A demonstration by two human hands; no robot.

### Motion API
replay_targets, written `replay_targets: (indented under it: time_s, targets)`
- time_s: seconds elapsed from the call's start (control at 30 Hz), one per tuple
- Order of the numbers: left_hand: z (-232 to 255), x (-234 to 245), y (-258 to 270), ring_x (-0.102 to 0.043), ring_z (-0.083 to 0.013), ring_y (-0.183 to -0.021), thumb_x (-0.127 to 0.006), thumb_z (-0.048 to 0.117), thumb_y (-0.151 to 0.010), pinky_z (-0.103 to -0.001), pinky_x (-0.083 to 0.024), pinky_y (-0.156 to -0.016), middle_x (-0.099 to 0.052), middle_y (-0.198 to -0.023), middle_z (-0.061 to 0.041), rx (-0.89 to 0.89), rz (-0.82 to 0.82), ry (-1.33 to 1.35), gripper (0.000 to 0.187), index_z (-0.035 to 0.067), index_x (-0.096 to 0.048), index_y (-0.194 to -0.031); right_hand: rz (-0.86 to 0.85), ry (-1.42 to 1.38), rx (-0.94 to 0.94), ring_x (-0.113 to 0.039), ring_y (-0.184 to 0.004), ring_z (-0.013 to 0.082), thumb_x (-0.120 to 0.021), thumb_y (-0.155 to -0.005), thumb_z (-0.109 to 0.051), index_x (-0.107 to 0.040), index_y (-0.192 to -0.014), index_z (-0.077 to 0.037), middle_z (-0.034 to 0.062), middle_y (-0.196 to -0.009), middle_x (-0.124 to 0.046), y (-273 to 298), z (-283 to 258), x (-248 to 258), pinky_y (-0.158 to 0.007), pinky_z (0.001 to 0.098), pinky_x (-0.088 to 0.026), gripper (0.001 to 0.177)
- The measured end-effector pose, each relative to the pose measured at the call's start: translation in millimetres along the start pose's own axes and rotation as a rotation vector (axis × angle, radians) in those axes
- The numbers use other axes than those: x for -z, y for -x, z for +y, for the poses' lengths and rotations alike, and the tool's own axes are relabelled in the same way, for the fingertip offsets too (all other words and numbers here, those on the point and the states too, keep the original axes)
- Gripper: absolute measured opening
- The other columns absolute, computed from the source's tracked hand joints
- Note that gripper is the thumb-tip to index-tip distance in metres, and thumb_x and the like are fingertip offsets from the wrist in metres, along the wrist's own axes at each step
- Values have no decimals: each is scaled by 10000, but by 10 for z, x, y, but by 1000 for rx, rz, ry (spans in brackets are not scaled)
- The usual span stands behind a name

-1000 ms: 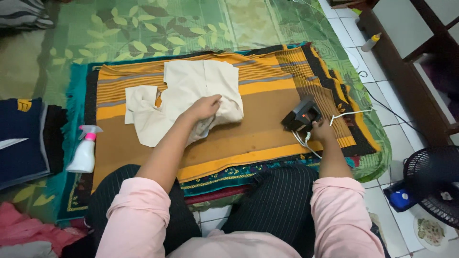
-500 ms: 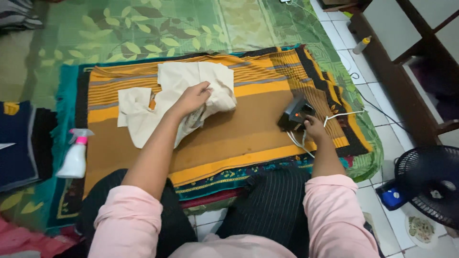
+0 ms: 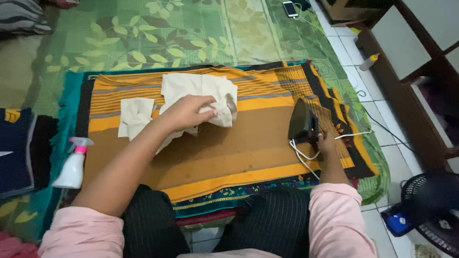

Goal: The recorder is ironing and folding shirts on a flat surface.

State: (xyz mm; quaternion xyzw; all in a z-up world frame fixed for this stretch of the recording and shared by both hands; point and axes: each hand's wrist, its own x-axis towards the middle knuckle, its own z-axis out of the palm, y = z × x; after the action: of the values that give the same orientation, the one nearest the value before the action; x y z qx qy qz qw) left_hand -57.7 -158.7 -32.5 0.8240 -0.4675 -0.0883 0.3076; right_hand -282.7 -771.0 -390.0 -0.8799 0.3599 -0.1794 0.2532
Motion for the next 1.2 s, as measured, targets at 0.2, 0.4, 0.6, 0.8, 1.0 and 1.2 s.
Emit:
replay_targets:
  time_s: [0.2, 0.4, 0.6, 0.8, 1.0, 1.2]
  targets:
    - [109, -23, 121, -709, -347, -947, -757, 411, -824, -444, -555, -789, -756, -1016, -120, -28, 9, -38, 420, 168, -730, -1166, 525, 313, 38, -607, -1068, 499, -764, -632, -91, -633, -1241, 72, 297, -1131, -657, 395, -2043, 787, -872, 575, -481, 644]
    - [302, -87, 208, -701, -341, -956, -750, 261, -809, -453, -553, -784, -754, -1043, -101, -152, 48, -125, 368, 223, -749, -1176, -140, -454, 646, -691, -1167, 235, -716, -944, -215, -651, -1333, -52, 125, -1308, -698, 1019, -4013, 920, -1042, 374, -528, 426]
    - [572, 137, 523, -711, -325, -974, -693, 26, -788, -428, -558, -821, -740, -1019, -89, -411, 69, -11, 345, 171, -734, -1098, -670, -792, 824, -650, -1220, 211, -782, -833, 1, -690, -1261, -20, 119, -1306, -704, 1531, -4724, 569, -1069, 373, -504, 438]
    - [631, 548, 883, -699, -334, -999, -721, -46, -787, -408, -563, -868, -700, -1056, -116, -574, 223, 45, 389, 110, -675, -1140, -66, -464, 655, -709, -1040, 205, -596, -766, 161, -747, -1131, -42, 121, -1092, -765, 1020, -4424, 350, -928, 342, -548, 443]
    - [543, 974, 1236, -715, -280, -1021, -785, -30, -882, -363, -603, -846, -690, -1176, -120, -492, 555, -45, 464, 104, -653, -1306, 348, -410, 476, -717, -941, 216, -600, -896, 56, -731, -1084, -29, 118, -1005, -748, 1027, -4368, 1305, -855, 319, -540, 244]
    - [110, 1237, 1399, -701, -291, -948, -764, -40, -938, -398, -568, -786, -680, -1048, -99, -294, 940, -250, 313, 120, -746, -1206, 258, -867, 657, -623, -970, 146, -583, -1088, -63, -642, -1127, -39, 121, -1003, -694, 1681, -4551, 2250, -889, 259, -519, 75]
